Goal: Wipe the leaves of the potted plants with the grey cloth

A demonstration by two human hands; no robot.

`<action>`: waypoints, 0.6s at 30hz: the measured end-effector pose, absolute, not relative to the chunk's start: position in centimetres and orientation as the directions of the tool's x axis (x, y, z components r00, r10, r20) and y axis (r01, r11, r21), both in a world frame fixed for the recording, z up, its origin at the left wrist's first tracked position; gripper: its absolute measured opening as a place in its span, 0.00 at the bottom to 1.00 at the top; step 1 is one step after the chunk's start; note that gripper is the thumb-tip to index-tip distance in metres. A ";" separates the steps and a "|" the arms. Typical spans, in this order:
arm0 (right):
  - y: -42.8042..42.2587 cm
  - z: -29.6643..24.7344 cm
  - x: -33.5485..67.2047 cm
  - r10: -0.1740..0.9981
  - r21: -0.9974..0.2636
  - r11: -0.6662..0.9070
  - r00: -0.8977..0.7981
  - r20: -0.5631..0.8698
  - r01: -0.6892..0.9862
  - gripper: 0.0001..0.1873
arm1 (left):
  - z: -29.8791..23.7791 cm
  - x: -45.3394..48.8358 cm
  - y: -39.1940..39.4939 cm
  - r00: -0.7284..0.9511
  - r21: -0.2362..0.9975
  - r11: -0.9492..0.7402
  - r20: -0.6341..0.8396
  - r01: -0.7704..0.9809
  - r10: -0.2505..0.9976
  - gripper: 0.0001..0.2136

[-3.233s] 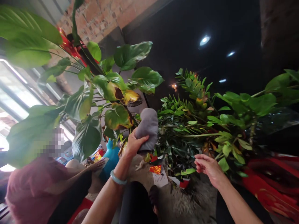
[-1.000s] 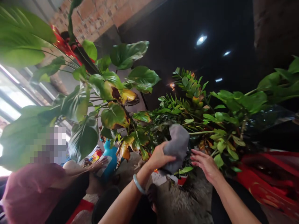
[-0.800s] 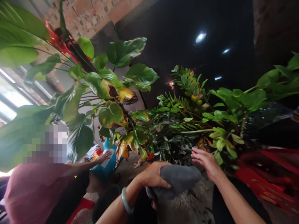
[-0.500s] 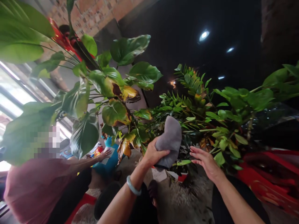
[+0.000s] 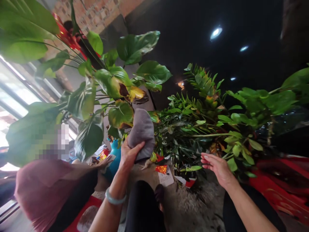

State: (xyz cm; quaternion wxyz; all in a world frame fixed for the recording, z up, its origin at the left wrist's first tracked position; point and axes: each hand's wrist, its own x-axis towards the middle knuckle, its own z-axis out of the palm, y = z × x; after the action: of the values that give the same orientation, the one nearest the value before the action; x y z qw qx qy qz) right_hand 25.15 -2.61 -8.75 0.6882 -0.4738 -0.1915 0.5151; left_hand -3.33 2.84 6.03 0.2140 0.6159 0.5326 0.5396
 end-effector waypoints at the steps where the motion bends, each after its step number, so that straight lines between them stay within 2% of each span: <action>1: -2.5 -8.8 25.0 0.889 -0.851 0.019 0.397 -0.226 -0.525 0.07 | 5.4 -3.1 3.2 -0.163 0.848 -0.300 0.403 0.436 0.901 0.25; 3: -2.4 -9.1 24.8 0.888 -0.861 0.022 0.406 -0.217 -0.508 0.07 | 3.0 -2.6 2.9 -0.093 0.856 -0.179 0.254 0.486 0.963 0.25; 5: -2.4 -9.4 24.9 0.890 -0.878 0.029 0.413 -0.195 -0.477 0.07 | 0.1 -2.6 1.4 0.090 0.810 -0.081 0.035 0.581 0.995 0.25; 6: -2.4 -9.5 25.0 0.893 -0.885 0.030 0.410 -0.184 -0.464 0.08 | -1.0 -2.9 0.5 0.221 0.786 -0.074 -0.081 0.614 0.972 0.26; 8: -2.6 -9.7 25.5 0.901 -0.891 0.027 0.396 -0.175 -0.454 0.08 | -2.2 -3.9 -1.0 0.376 0.799 -0.080 -0.191 0.597 0.907 0.25; 9: -2.6 -9.8 25.7 0.904 -0.890 0.023 0.389 -0.176 -0.456 0.07 | -2.1 -4.5 -1.4 0.390 0.814 -0.081 -0.186 0.576 0.902 0.26; 11: -2.7 -9.9 26.1 0.905 -0.886 0.018 0.383 -0.182 -0.464 0.07 | -0.4 -5.5 -1.4 0.291 0.846 -0.097 -0.071 0.524 0.954 0.27; 13: -2.7 -9.8 26.1 0.903 -0.881 0.022 0.387 -0.186 -0.473 0.06 | 2.3 -5.7 -0.3 0.099 0.852 -0.165 0.133 0.498 0.986 0.28; 15: -2.5 -9.7 25.7 0.902 -0.873 0.029 0.389 -0.187 -0.487 0.06 | 4.8 -5.1 1.4 -0.058 0.829 -0.243 0.313 0.504 0.948 0.27; 17: -2.4 -9.5 25.1 0.903 -0.870 0.034 0.388 -0.185 -0.493 0.07 | 5.8 -3.7 3.1 -0.112 0.812 -0.276 0.383 0.515 0.917 0.27; 18: -2.4 -9.3 24.8 0.904 -0.871 0.034 0.386 -0.182 -0.490 0.08 | 5.6 -3.0 3.7 -0.101 0.814 -0.267 0.368 0.516 0.925 0.27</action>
State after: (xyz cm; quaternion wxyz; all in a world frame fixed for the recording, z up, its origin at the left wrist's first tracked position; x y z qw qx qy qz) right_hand 24.82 -2.41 -9.33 0.6848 -0.4736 -0.2187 0.5089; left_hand -3.03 3.74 5.60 0.2132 0.6357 0.5664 0.4791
